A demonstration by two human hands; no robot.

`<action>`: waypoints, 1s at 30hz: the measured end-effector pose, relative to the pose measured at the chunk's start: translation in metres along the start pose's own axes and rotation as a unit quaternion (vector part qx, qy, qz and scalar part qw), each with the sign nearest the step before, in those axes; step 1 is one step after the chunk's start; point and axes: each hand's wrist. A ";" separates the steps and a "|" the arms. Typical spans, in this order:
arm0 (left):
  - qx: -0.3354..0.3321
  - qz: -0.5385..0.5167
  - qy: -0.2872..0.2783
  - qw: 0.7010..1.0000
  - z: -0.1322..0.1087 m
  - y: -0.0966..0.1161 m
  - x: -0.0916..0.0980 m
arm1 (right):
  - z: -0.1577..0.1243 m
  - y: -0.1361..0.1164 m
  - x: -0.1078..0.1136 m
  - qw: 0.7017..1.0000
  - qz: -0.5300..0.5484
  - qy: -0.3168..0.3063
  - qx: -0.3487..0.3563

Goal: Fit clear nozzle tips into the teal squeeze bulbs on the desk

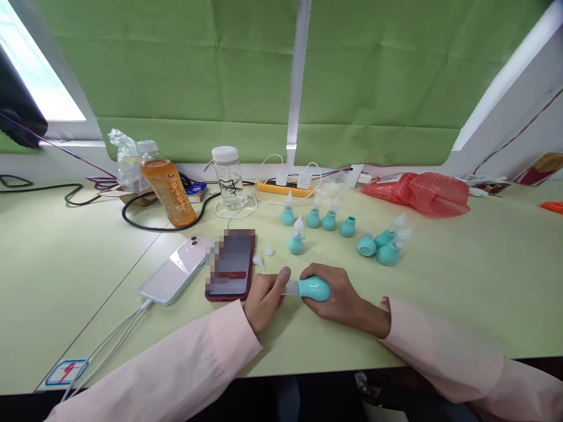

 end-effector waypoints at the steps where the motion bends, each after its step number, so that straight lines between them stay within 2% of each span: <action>1: 0.003 -0.004 -0.003 1.000 0.000 0.000 -0.001 | -0.001 0.001 -0.001 1.000 -0.016 0.013 0.016; 5: -0.005 -0.030 -0.014 0.999 -0.001 0.002 -0.003 | -0.002 0.004 -0.002 0.994 -0.078 0.048 0.065; 8: -0.010 -0.042 -0.027 0.999 -0.002 0.006 -0.003 | -0.002 0.003 -0.002 0.995 -0.071 0.048 0.057; 12: -0.020 -0.044 -0.019 0.999 -0.005 0.008 -0.002 | -0.002 -0.002 -0.005 0.999 0.028 0.041 -0.020; 17: -0.014 -0.032 -0.013 0.999 -0.005 0.007 -0.003 | 0.000 -0.010 -0.011 0.979 0.147 0.012 -0.143; 21: -0.011 0.027 0.000 1.000 -0.002 0.004 -0.003 | 0.002 -0.011 -0.010 0.968 0.179 -0.023 -0.176; 27: -0.010 0.083 -0.030 0.996 0.001 0.000 -0.002 | 0.007 -0.006 -0.006 0.945 0.205 -0.109 -0.230; 30: -0.020 0.090 -0.036 0.995 0.002 -0.003 -0.003 | 0.008 -0.006 -0.006 0.937 0.216 -0.114 -0.248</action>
Point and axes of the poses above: each hand's wrist, its own z-axis towards the middle knuckle, its own x-axis out of the back of the hand, y = z × x, and after that the axes turned 5 degrees about -x, right-handed
